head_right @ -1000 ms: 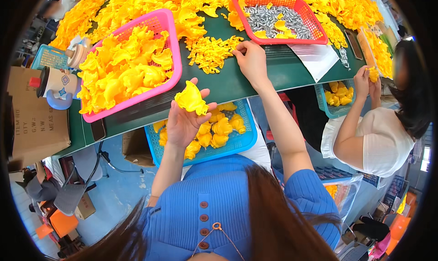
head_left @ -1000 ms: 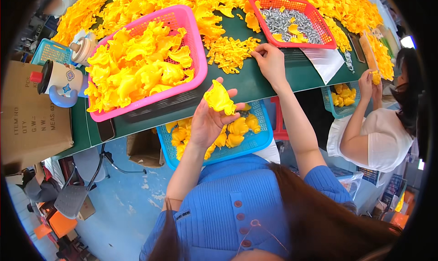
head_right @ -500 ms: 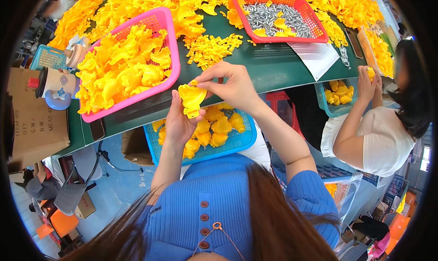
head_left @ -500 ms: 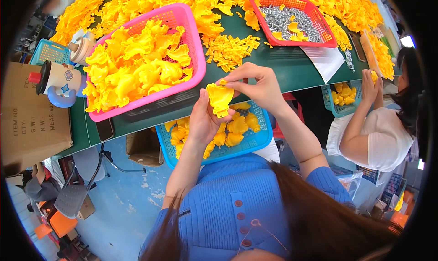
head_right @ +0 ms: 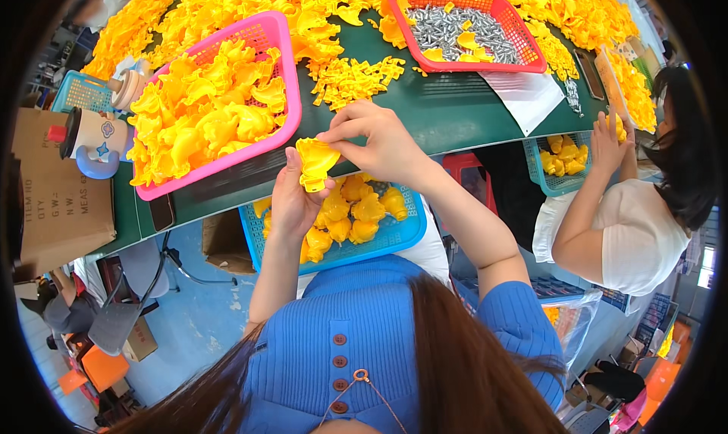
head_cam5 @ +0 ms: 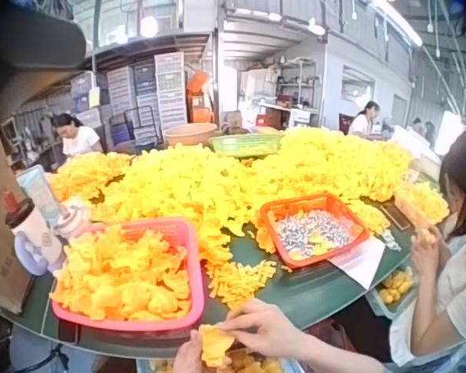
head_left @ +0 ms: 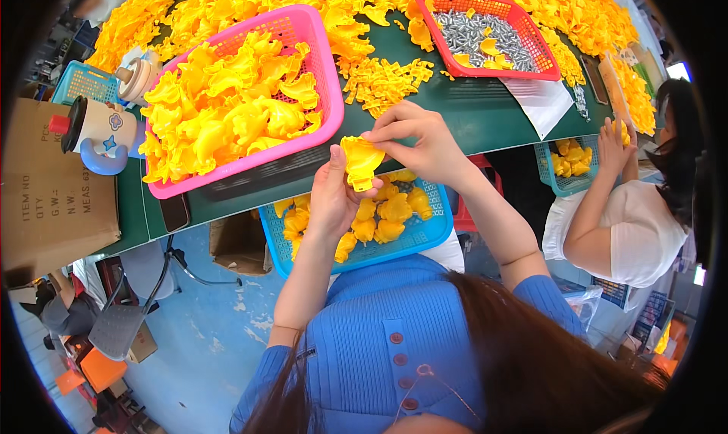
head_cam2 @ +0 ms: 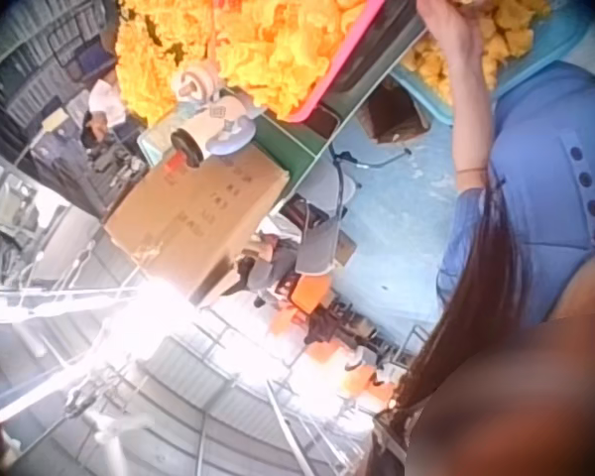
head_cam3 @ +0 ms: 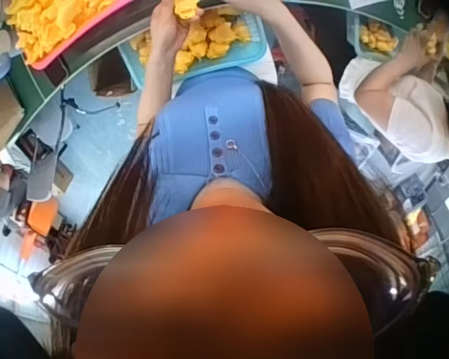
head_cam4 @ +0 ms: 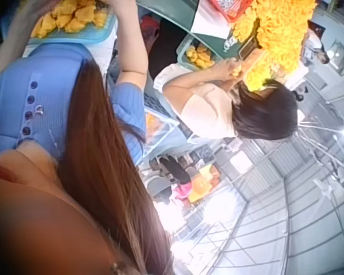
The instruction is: Assembling small plastic components into yellow toy ducks on a factory production line.
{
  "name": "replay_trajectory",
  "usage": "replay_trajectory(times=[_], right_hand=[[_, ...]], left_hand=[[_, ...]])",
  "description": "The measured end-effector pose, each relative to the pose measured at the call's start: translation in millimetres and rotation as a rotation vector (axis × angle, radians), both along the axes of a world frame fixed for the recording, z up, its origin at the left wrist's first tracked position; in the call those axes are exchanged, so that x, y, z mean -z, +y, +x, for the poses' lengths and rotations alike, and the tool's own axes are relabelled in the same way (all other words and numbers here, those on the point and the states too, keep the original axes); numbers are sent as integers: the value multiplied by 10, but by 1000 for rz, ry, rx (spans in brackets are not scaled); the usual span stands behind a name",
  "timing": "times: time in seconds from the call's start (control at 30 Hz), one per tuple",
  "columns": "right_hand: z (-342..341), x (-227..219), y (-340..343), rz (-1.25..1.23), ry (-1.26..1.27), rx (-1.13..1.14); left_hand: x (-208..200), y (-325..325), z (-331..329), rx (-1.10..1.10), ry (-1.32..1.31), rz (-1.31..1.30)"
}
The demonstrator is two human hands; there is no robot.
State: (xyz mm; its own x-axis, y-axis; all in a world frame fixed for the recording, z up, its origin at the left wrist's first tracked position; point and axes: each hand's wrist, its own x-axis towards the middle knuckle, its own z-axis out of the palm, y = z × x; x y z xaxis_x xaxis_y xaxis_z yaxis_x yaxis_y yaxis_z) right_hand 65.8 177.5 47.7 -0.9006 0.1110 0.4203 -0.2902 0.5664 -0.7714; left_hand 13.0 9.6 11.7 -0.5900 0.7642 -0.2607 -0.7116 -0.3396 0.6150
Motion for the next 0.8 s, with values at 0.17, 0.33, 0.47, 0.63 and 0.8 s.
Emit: replay_trajectory(times=[0.17, 0.33, 0.47, 0.63, 0.8], right_hand=[[15, 14, -3, 16, -38, -62], [61, 123, -25, 0, -52, -113], [126, 155, -72, 46, -24, -100], [191, 120, -151, 58, 47, 19], [230, 125, -25, 1, 37, -13]], left_hand=[[-6, -9, -3, -45, 43, -46], [-1, 16, 9, -55, 10, -25], [93, 24, -27, -80, -21, -31], [64, 48, -65, 11, -36, 40], [-6, 39, -88, 124, -104, 93]])
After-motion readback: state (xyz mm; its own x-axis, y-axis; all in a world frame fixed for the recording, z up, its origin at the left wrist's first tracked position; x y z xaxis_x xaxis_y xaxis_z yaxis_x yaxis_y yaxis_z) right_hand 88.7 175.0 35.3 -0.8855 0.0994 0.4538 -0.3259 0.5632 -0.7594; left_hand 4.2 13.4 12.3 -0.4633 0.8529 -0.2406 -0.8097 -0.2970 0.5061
